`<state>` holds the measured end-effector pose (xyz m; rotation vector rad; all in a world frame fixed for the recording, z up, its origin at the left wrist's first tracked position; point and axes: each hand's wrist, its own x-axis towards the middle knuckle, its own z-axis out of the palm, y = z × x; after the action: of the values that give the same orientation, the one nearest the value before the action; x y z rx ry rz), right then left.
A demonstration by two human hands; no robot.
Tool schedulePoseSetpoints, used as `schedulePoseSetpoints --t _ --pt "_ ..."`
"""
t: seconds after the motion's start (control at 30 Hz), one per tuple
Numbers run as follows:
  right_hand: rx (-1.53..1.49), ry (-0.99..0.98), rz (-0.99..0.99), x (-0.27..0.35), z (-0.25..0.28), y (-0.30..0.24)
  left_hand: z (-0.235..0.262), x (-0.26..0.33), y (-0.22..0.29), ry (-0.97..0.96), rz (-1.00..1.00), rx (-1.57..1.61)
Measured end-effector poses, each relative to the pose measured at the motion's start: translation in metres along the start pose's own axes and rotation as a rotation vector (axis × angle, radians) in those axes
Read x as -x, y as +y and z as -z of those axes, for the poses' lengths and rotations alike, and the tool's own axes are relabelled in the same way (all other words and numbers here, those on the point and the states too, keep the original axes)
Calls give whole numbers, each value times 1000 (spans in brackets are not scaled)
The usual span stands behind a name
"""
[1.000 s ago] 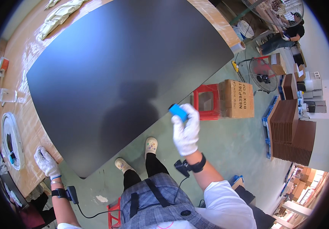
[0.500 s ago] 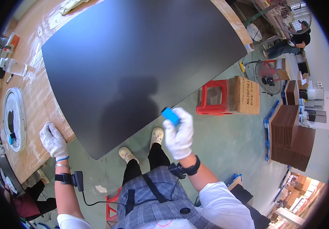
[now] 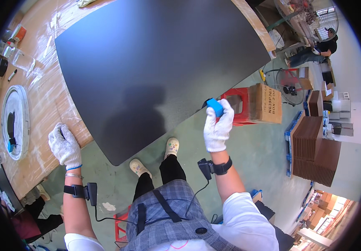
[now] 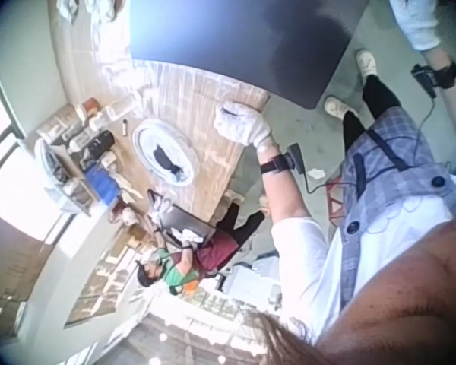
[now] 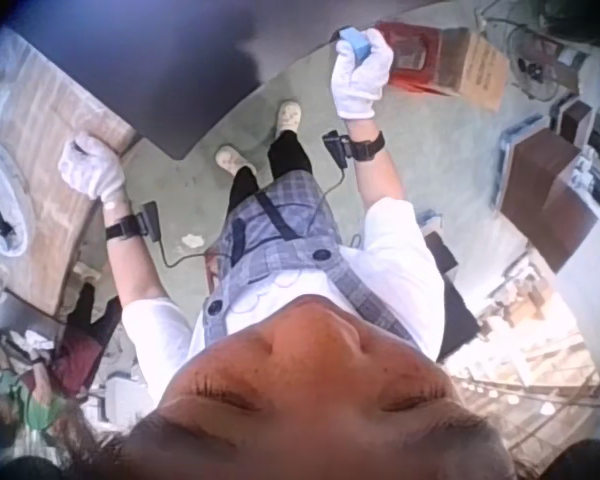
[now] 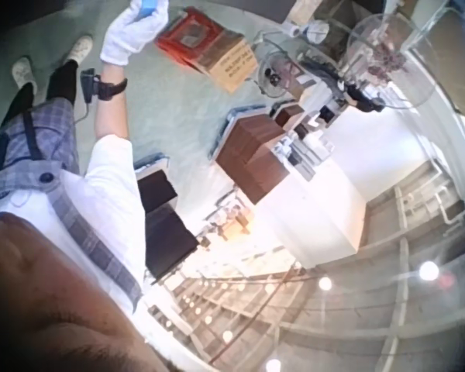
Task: Applying black finish to edges of furniture panels and wiping them clean.
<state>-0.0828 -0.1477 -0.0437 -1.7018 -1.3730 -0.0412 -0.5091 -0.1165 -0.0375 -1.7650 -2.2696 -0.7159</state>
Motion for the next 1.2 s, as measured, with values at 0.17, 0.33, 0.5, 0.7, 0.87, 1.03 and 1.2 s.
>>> schedulePoseSetpoints --t 0.17,0.33,0.5,0.7,0.87,1.03,1.2 --pt "131 65 -19 -27 6 26 0 -1 1 33 -30 5" --pt "160 28 15 -35 12 36 -1 0 2 2 -3 10" --pt "-47 -149 75 17 7 -21 -1 0 -3 9 -12 25" --pt "-48 25 -116 -7 -1 -14 1 -3 2 46 -65 22" --pt "-83 -137 -35 41 -3 -61 -2 1 1 -1 -37 -1" --pt "-122 -285 79 67 -4 -97 -1 0 3 24 -38 7" --pt "9 -21 -82 32 -11 -58 1 -3 2 36 -55 16"
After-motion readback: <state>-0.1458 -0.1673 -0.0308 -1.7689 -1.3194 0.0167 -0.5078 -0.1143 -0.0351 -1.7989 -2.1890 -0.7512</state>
